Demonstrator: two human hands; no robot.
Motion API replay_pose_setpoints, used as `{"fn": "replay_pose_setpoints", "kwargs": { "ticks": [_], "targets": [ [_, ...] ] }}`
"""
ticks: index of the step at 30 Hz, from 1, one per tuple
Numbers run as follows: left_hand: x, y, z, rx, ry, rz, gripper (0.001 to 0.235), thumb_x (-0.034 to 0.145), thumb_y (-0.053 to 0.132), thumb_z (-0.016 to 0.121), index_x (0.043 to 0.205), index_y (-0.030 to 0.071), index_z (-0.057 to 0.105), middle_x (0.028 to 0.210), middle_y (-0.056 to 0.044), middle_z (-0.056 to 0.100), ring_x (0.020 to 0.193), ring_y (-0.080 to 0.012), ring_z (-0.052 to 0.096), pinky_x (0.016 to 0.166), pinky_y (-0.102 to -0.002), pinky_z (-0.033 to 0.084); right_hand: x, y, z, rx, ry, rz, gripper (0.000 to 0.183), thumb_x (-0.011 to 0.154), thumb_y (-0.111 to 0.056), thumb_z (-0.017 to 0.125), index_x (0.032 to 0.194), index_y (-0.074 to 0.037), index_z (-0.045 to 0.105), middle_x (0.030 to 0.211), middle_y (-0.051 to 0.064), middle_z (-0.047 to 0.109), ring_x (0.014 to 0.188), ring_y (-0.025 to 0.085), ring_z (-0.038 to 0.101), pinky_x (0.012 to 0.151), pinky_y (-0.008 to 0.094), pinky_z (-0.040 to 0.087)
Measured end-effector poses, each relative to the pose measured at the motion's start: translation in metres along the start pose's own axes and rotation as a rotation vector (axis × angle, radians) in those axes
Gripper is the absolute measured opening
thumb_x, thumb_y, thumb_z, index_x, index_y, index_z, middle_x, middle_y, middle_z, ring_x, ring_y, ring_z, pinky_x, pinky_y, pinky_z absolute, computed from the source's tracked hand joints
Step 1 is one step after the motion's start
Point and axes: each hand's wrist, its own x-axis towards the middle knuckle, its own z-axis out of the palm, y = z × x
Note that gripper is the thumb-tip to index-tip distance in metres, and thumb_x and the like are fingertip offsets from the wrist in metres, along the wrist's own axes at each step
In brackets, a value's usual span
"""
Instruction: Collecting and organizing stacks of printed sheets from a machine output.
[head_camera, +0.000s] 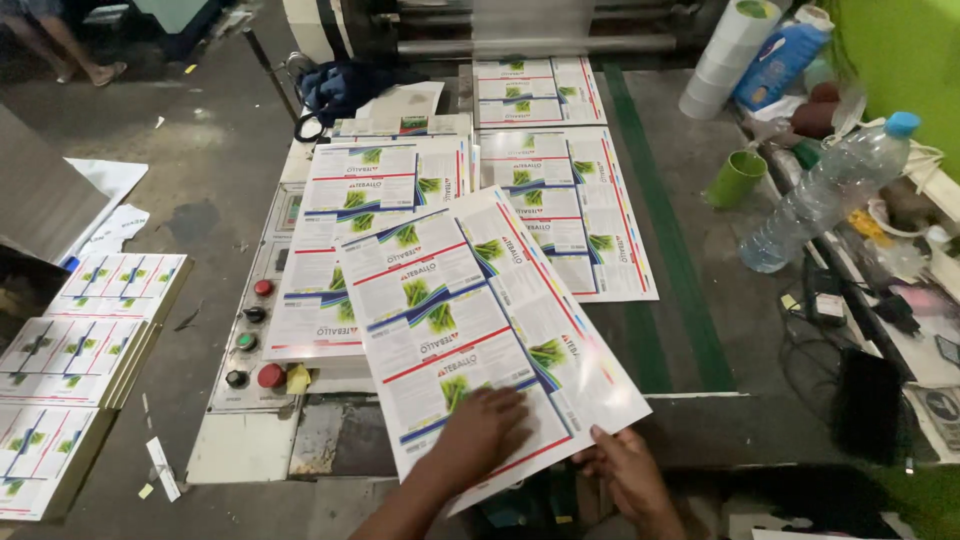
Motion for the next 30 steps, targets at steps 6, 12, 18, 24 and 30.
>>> {"fn": "replay_pose_setpoints", "kwargs": {
  "ticks": [6,12,18,24,30],
  "targets": [
    [-0.021,-0.098,-0.027,0.152,0.039,-0.386,0.021,0.086,0.018,0.073,0.104,0.008,0.078,0.117,-0.012,0.075,0.109,-0.0327,0.069,0.09,-0.045,0.054,-0.019,-0.003,-0.075,0.037,0.169,-0.19,0.026,0.099,-0.019,0.061,0.119,-0.002,0.062,0.089,0.011,0.073,0.071,0.019,0.069,0.057,0.034,0.055],
    [-0.03,-0.128,-0.052,0.554,0.072,-0.44,0.068,0.083,0.044,0.073,0.129,-0.004,0.061,0.139,-0.026,0.058,0.132,-0.0403,0.053,0.1,-0.05,0.044,-0.038,0.002,-0.135,0.02,0.381,-0.116,0.031,0.099,-0.018,0.06,0.127,-0.006,0.061,0.092,0.011,0.072,0.073,0.022,0.068,0.059,0.039,0.054],
    [-0.046,-0.154,-0.048,0.561,-0.144,-0.615,0.067,0.09,0.047,0.068,0.137,0.001,0.057,0.149,-0.02,0.053,0.141,-0.033,0.047,0.108,-0.052,0.041,-0.052,0.006,-0.159,-0.043,0.581,-0.027,0.035,0.1,-0.014,0.059,0.135,-0.007,0.058,0.1,0.016,0.071,0.077,0.027,0.068,0.06,0.042,0.053],
    [-0.019,-0.128,-0.09,0.336,-0.202,-0.721,0.024,0.097,0.031,0.061,0.111,0.016,0.073,0.101,-0.012,0.077,0.093,-0.0329,0.073,0.083,-0.046,0.056,-0.047,0.024,-0.176,-0.089,0.596,-0.07,0.039,0.099,-0.012,0.058,0.138,-0.007,0.056,0.101,0.018,0.072,0.077,0.029,0.069,0.059,0.044,0.054],
    [-0.012,-0.082,-0.094,0.454,0.161,-0.478,0.008,0.088,0.011,0.061,0.086,0.009,0.068,0.079,-0.013,0.071,0.077,-0.036,0.07,0.067,-0.051,0.053,-0.031,0.026,-0.139,-0.074,0.461,0.0,0.038,0.099,-0.017,0.06,0.134,-0.003,0.058,0.1,0.018,0.072,0.076,0.027,0.071,0.056,0.04,0.055]
  ]
}}
